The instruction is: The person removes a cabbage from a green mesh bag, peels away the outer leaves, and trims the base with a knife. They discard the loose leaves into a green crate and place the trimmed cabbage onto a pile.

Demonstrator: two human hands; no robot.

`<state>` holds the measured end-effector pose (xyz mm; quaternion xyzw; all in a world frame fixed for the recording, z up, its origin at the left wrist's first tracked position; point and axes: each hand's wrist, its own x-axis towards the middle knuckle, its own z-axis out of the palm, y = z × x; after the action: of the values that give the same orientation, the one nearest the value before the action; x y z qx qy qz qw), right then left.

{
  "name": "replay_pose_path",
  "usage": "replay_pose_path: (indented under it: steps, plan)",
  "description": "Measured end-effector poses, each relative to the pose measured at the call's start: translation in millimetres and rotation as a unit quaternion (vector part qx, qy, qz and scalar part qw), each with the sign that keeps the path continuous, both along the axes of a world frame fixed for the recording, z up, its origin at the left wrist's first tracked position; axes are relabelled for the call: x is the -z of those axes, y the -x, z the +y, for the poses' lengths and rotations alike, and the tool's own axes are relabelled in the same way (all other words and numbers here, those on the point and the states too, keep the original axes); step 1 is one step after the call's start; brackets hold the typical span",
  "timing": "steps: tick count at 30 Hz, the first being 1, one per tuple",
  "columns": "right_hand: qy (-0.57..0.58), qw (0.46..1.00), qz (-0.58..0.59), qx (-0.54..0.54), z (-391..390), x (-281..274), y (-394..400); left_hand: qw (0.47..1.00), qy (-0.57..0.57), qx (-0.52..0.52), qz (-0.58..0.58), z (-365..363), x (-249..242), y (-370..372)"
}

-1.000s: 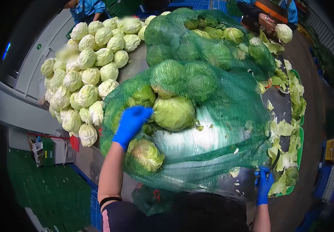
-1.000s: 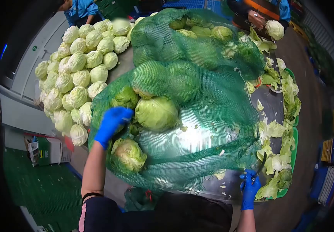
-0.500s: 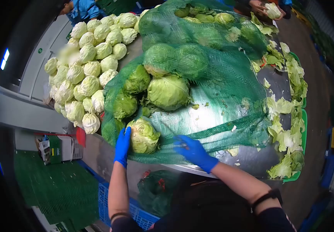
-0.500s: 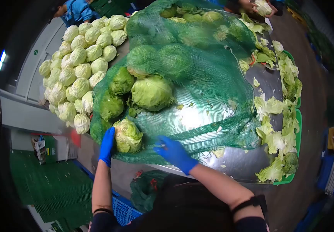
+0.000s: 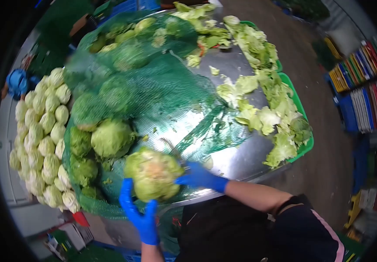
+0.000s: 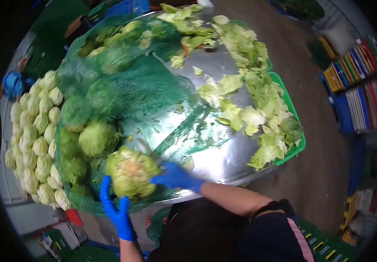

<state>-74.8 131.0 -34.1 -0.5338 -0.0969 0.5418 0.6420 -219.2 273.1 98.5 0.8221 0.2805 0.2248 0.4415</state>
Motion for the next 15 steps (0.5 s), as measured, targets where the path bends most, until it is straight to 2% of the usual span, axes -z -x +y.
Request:
replay_pose_path:
  steps: [2,3,4,7,8,9,10,11,12,13,14,15]
  plan:
    - [-0.043,0.989,0.081,0.113,-73,-32,-26,0.989,-0.088,0.114,0.025,-41,-12,-31]
    - [-0.001,0.988,0.063,0.140,-110,-28,-31,0.972,-0.150,0.180,0.033,-60,-17,-50]
    - [0.042,0.984,0.044,0.165,-144,-20,-35,0.965,-0.146,0.217,0.018,-79,-13,-67]
    - [-0.022,0.967,0.071,0.243,-215,-2,-32,0.942,-0.144,0.301,0.014,-123,22,-119]
    - [0.041,0.966,0.059,0.248,-229,13,-31,0.930,-0.149,0.335,0.029,-136,39,-134]
    - [0.103,0.961,0.048,0.251,-243,26,-30,0.934,-0.114,0.338,0.033,-146,64,-147]
    - [0.100,0.959,0.051,0.262,-246,18,-32,0.936,-0.080,0.339,0.039,-153,85,-159]
    - [0.141,0.943,0.030,0.302,-241,3,-37,0.932,0.012,0.362,-0.019,-157,92,-166]
    - [0.181,0.923,0.008,0.340,-241,-5,-40,0.928,0.010,0.371,-0.016,-162,93,-174]
    - [0.273,0.881,-0.181,0.342,-240,-1,-43,0.930,0.039,0.366,0.000,-166,93,-178]
    - [0.271,0.880,-0.176,0.348,-245,-2,-42,0.931,0.066,0.359,0.013,-170,93,-183]
    - [0.296,0.814,-0.353,0.354,-252,-6,-42,0.933,0.052,0.355,0.011,-175,95,-188]
